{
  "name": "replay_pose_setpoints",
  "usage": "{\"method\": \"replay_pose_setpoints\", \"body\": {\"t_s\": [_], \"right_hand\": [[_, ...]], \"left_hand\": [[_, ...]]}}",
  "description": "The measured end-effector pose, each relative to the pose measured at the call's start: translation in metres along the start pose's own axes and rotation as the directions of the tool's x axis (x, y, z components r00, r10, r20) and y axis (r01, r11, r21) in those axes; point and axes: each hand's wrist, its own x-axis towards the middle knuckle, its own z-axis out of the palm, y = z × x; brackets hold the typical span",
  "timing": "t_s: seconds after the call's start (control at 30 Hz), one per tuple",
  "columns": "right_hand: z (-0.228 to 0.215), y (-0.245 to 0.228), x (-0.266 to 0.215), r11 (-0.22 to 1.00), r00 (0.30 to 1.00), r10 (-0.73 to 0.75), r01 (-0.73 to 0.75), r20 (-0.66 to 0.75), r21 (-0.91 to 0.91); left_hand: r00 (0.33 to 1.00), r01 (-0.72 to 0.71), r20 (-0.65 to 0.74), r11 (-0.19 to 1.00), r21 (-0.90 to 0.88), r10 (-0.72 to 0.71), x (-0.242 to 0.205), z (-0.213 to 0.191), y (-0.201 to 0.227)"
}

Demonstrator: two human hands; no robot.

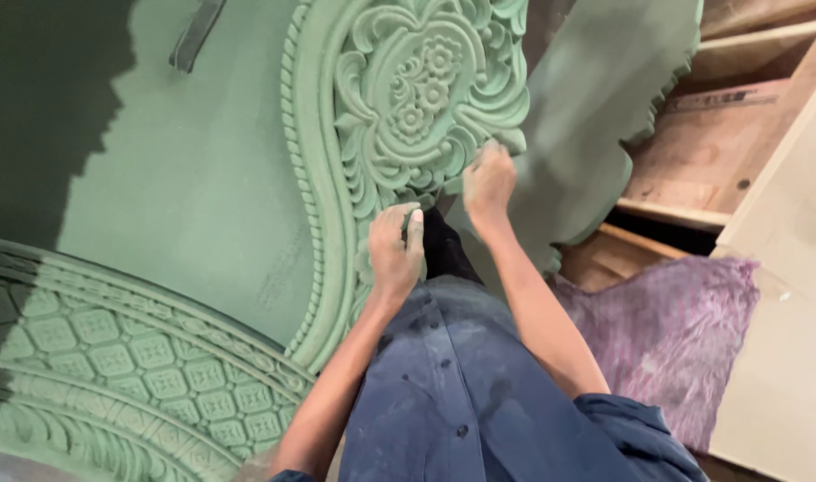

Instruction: The person uses a small carving tool to refine the details of a floral pattern on a large green plaster panel. They work methodically along the curved edges and central motifs, smoothing and shaping the relief.

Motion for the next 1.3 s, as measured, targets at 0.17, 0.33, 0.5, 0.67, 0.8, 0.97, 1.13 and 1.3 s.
{"method": "replay_pose_setpoints", "body": {"t_s": [0.17, 0.33, 0.5, 0.67, 0.8, 0.97, 1.13, 1.3], "right_hand": [[-0.047, 0.009, -0.048, 0.975, 0.933, 0.008, -0.087, 0.359, 0.206], [-0.068, 0.01, -0.013, 0.973, 0.973, -0.231, 0.23, -0.012, -0.031], [-0.053, -0.006, 0.001, 0.657, 0.808, -0.565, 0.562, 0.166, -0.502], [-0.076, 0.016, -0.014, 0.878, 0.761, -0.351, 0.47, 0.546, -0.09], [-0.096, 0.038, 0.024, 0.934, 0.893, -0.325, 0.251, 0.311, 0.256], [-0.065, 0.032, 0.037, 0.982, 0.946, -0.001, -0.06, 0.324, 0.177], [-0.028, 0.024, 0.037, 0.979, 0.977, -0.201, 0.199, 0.071, 0.028], [-0.016, 0.024, 0.06, 0.894, 0.89, -0.443, 0.447, 0.104, -0.015]], "left_hand": [[1.0, 0.014, 0.007, 1.0, -0.022, -0.014, 0.0, -0.009, 0.0], [1.0, -0.009, -0.005, 0.999, -0.047, 0.009, -0.007, -0.017, -0.003], [0.998, -0.069, -0.004, 0.996, -0.048, 0.069, -0.005, -0.012, 0.005], [0.998, -0.053, -0.05, 0.997, -0.061, 0.049, -0.02, -0.017, 0.004], [0.998, -0.019, -0.063, 0.995, -0.099, 0.013, -0.019, -0.017, 0.005], [0.992, -0.034, -0.121, 0.996, -0.086, 0.023, -0.009, -0.015, 0.01], [0.976, -0.023, -0.217, 1.0, -0.019, 0.018, -0.001, 0.002, 0.015], [0.958, 0.048, -0.284, 0.999, 0.007, -0.044, 0.014, 0.037, 0.019]]}}
